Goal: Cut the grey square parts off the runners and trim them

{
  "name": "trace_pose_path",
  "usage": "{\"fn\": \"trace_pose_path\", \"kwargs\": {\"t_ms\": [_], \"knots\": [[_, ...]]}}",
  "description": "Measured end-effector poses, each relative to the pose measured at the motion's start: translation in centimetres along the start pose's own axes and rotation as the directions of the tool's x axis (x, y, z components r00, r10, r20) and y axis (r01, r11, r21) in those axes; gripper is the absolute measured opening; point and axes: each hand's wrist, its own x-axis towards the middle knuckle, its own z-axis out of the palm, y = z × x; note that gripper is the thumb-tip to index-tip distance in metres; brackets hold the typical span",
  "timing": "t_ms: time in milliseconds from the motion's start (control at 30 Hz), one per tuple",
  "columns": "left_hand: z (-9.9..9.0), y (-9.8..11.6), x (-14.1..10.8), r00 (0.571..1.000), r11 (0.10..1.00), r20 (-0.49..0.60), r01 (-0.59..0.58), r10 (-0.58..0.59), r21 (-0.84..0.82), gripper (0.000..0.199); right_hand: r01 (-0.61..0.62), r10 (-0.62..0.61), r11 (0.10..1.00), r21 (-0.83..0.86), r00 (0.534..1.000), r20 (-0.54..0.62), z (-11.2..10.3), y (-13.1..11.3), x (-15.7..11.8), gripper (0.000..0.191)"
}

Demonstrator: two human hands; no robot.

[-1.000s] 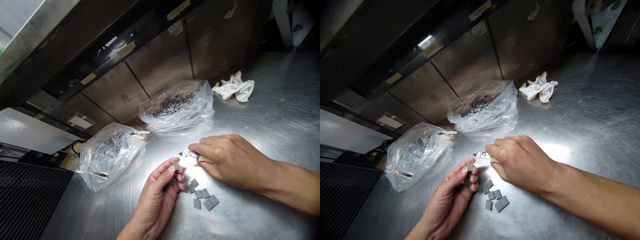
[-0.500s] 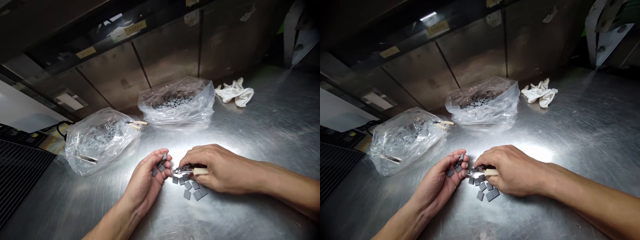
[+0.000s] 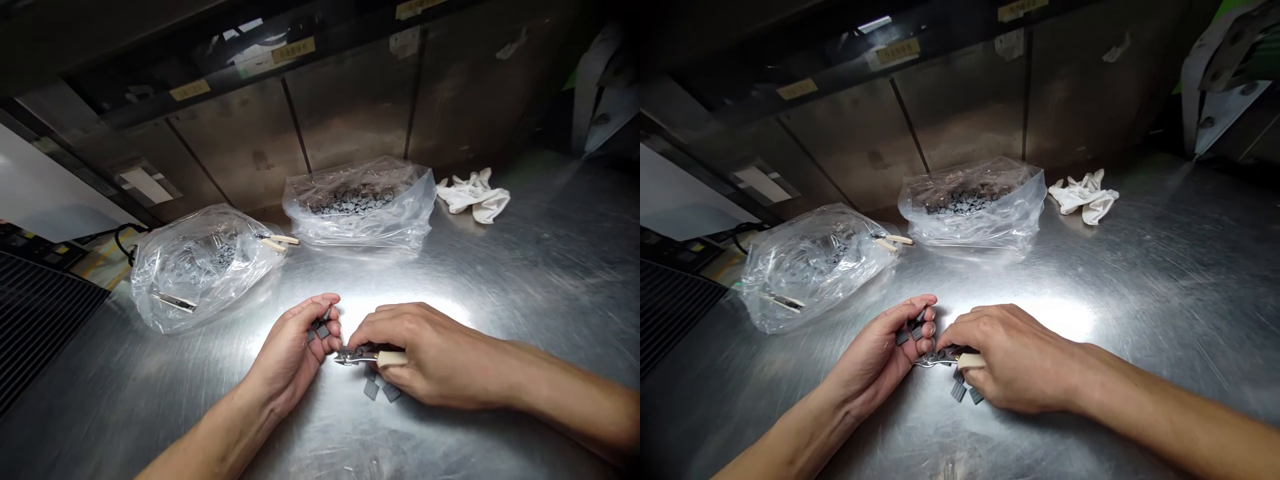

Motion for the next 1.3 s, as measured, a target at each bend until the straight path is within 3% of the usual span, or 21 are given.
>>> {"fn": "trace_pose_path", "kwargs": {"t_ms": [267, 400, 500, 633, 833, 967, 1033, 1133, 1300], "knots": [[0.0, 0.2, -0.2, 0.999, 0.999, -0.009, 0.037, -0.038, -0.034, 0.018, -0.034, 0.035, 0.999, -0.023, 0.997, 0.069, -0.7, 0.0, 0.4, 0.040], [0.0, 0.1, -0.3, 0.999, 0.998, 0.011, 0.047, -0.047, -0.035, 0.015, -0.016, 0.017, 1.000, -0.021, 0.999, 0.047, -0.7, 0.1, 0.3, 0.033], [0.1, 0.0, -0.3, 1.000, 1.000, 0.015, 0.019, -0.019, -0.002, 0.013, -0.012, 0.014, 0.997, 0.083, 1.000, -0.022, -0.7, 0.5, 0.2, 0.028], [0.1, -0.2, -0.5, 0.996, 0.998, 0.093, 0.005, -0.011, 0.063, 0.010, 0.090, -0.025, 0.961, 0.263, 0.971, -0.238, -0.7, 0.8, 0.3, 0.026], [0.2, -0.7, -1.1, 0.973, 0.997, 0.223, 0.046, -0.058, 0.059, 0.012, 0.148, -0.033, 0.962, 0.228, 0.897, -0.441, 0.2, 0.5, 0.6, 0.020], [0.2, -0.7, -1.1, 0.975, 0.998, 0.215, 0.060, -0.058, -0.001, 0.009, 0.162, -0.056, 0.966, 0.199, 0.889, -0.455, 0.4, 0.6, 0.8, 0.022], [0.2, -0.5, -1.0, 0.978, 0.998, 0.204, 0.051, -0.042, -0.038, 0.012, 0.183, -0.099, 0.974, 0.135, 0.875, -0.474, 0.1, 0.9, 0.7, 0.022], [0.3, -0.4, -1.1, 0.984, 0.996, 0.176, 0.042, -0.027, -0.082, 0.014, 0.168, -0.210, 0.978, -0.128, 0.838, -0.503, -0.6, 1.8, 0.5, 0.026], [0.4, -0.3, -1.1, 0.991, 0.994, 0.130, 0.048, -0.035, -0.100, 0.014, 0.080, -0.277, 0.879, -0.470, 0.888, -0.366, -1.1, 2.5, 0.1, 0.027]]}}
